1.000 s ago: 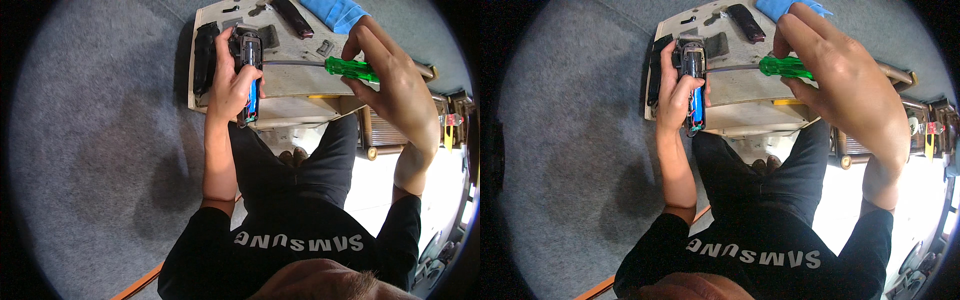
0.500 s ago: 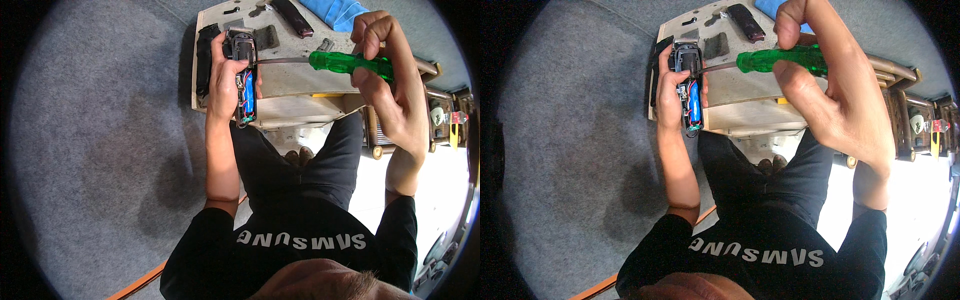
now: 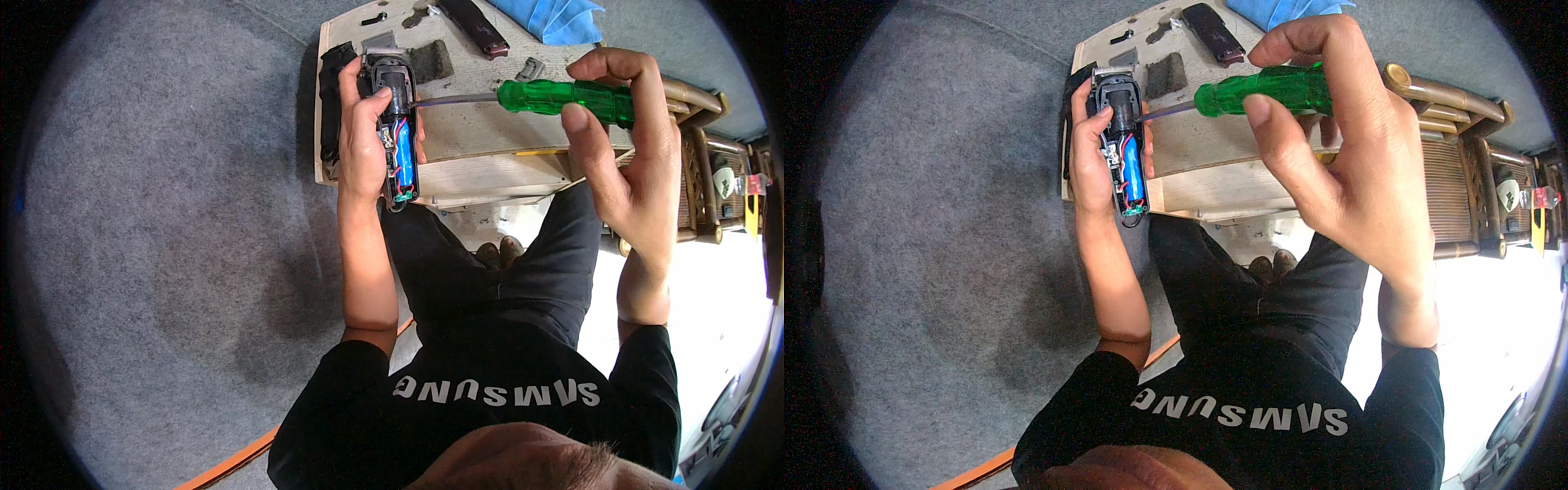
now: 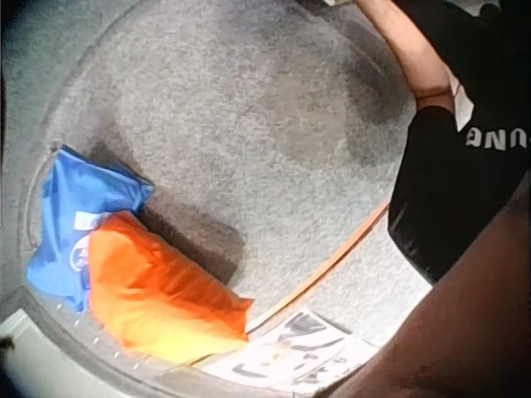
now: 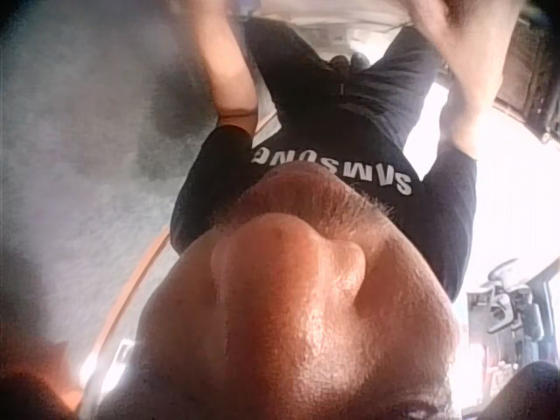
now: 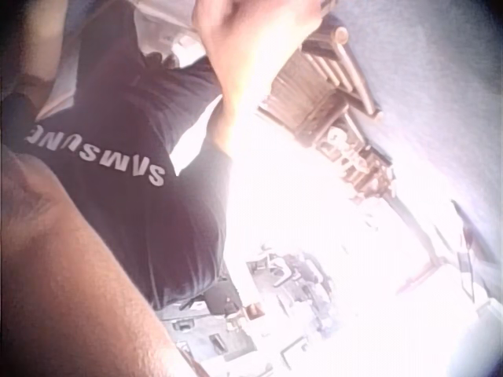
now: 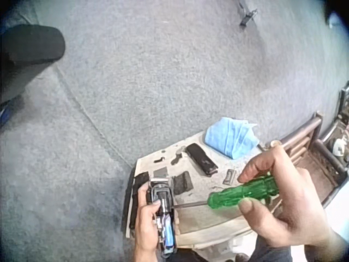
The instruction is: The person disassembles and attempts to repair a hair clipper by using a screwdriver to remove internal screws and components while holding the device open.
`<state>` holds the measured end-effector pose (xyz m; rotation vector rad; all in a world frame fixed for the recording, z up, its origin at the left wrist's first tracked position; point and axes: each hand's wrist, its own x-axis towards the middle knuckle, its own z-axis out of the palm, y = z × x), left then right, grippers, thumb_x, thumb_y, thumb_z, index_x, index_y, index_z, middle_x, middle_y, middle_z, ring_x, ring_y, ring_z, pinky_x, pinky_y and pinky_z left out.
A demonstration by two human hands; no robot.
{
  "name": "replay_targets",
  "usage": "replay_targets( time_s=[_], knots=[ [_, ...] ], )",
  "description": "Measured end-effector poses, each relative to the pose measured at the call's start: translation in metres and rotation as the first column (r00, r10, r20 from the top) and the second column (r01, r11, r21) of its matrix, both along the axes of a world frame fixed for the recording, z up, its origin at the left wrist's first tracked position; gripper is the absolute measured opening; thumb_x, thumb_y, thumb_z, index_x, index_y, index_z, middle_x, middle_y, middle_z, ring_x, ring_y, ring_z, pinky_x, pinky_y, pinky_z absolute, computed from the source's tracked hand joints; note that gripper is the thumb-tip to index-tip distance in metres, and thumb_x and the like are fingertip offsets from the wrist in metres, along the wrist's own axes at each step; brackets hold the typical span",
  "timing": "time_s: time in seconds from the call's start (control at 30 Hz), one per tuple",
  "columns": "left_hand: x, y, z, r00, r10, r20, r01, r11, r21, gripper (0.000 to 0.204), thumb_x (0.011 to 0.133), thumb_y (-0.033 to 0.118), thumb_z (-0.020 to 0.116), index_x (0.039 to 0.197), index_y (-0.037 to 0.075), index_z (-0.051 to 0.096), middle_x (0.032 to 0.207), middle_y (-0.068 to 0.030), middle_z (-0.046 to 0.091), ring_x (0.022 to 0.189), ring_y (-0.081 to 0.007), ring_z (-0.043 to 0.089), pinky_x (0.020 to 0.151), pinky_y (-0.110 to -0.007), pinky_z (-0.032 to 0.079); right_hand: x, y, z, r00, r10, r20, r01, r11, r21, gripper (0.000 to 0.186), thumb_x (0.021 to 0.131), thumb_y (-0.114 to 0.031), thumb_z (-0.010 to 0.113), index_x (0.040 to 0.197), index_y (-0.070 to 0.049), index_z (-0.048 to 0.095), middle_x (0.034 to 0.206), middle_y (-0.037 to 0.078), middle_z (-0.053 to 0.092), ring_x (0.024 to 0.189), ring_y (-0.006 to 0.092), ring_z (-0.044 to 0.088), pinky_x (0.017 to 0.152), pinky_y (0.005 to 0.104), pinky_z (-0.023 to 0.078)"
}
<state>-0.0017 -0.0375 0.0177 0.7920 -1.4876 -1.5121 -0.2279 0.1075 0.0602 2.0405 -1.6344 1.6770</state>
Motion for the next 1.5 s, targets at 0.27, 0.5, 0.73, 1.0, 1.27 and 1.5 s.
replay_targets(
  time_s=[0.27,0.5,0.73,1.0,1.27,1.5],
  knots=[
    [-0.005,0.002,0.001,0.999,0.023,-0.036,-0.024,1.000,-0.006,0.045,0.102,0.028,0.042,0.145,0.016,0.033,0.081,-0.0135,0.063,0.053,-0.0196,0.062,0.045,-0.034,0.055,0.000,-0.004,-0.003,1.000,-0.022,0.003,0.022,0.989,-0.145,0.036,0.101,-0.032,0.073,0.116,0.000,0.064,0.082,0.004,0.071,0.066,0.0088,0.067,0.056,0.0210,0.049],
    [-0.004,0.000,0.002,1.000,-0.003,-0.020,0.003,1.000,-0.019,0.045,0.102,0.028,0.043,0.145,0.016,0.034,0.076,-0.0137,0.062,0.050,-0.0205,0.061,0.045,-0.035,0.054,0.000,-0.001,-0.001,0.988,0.004,0.154,-0.022,0.993,0.115,0.030,0.099,-0.022,0.074,0.114,0.000,0.061,0.103,0.012,0.069,0.083,0.0127,0.069,0.071,0.0259,0.054],
    [-0.004,0.002,0.002,0.999,0.042,-0.018,-0.042,0.999,-0.011,0.045,0.102,0.028,0.043,0.145,0.016,0.034,0.076,-0.0138,0.062,0.050,-0.0208,0.061,0.045,-0.035,0.054,-0.004,0.012,0.009,0.948,-0.048,0.314,-0.089,0.909,0.406,0.036,0.100,-0.022,0.073,0.121,-0.001,0.054,0.107,0.009,0.065,0.075,0.0103,0.063,0.061,0.0219,0.050],
    [0.001,0.001,0.000,1.000,-0.004,-0.013,0.004,1.000,-0.010,0.046,0.102,0.028,0.042,0.145,0.016,0.034,0.076,-0.0138,0.063,0.050,-0.0208,0.061,0.045,-0.035,0.054,-0.003,0.013,0.010,0.953,-0.065,0.296,-0.087,0.878,0.470,0.036,0.103,-0.025,0.070,0.123,-0.001,0.053,0.092,0.006,0.066,0.068,0.0063,0.061,0.055,0.0198,0.047],
    [-0.001,0.001,0.001,1.000,-0.006,-0.009,0.005,1.000,-0.015,0.045,0.102,0.028,0.042,0.144,0.016,0.034,0.074,-0.0131,0.063,0.049,-0.0202,0.060,0.045,-0.034,0.053,-0.005,0.008,0.007,0.982,-0.098,0.162,0.030,0.926,0.375,0.041,0.101,-0.025,0.073,0.126,-0.001,0.052,0.106,0.011,0.066,0.084,0.0124,0.066,0.066,0.0242,0.053],
    [-0.003,0.002,0.002,1.000,0.021,-0.011,-0.020,1.000,0.002,0.045,0.102,0.028,0.042,0.144,0.016,0.035,0.074,-0.0130,0.063,0.049,-0.0197,0.060,0.045,-0.033,0.053,-0.008,0.002,0.002,0.999,-0.029,-0.026,0.031,0.993,0.117,0.037,0.098,-0.027,0.076,0.119,-0.002,0.057,0.105,0.008,0.065,0.089,0.0117,0.065,0.075,0.0242,0.052]
  ],
)
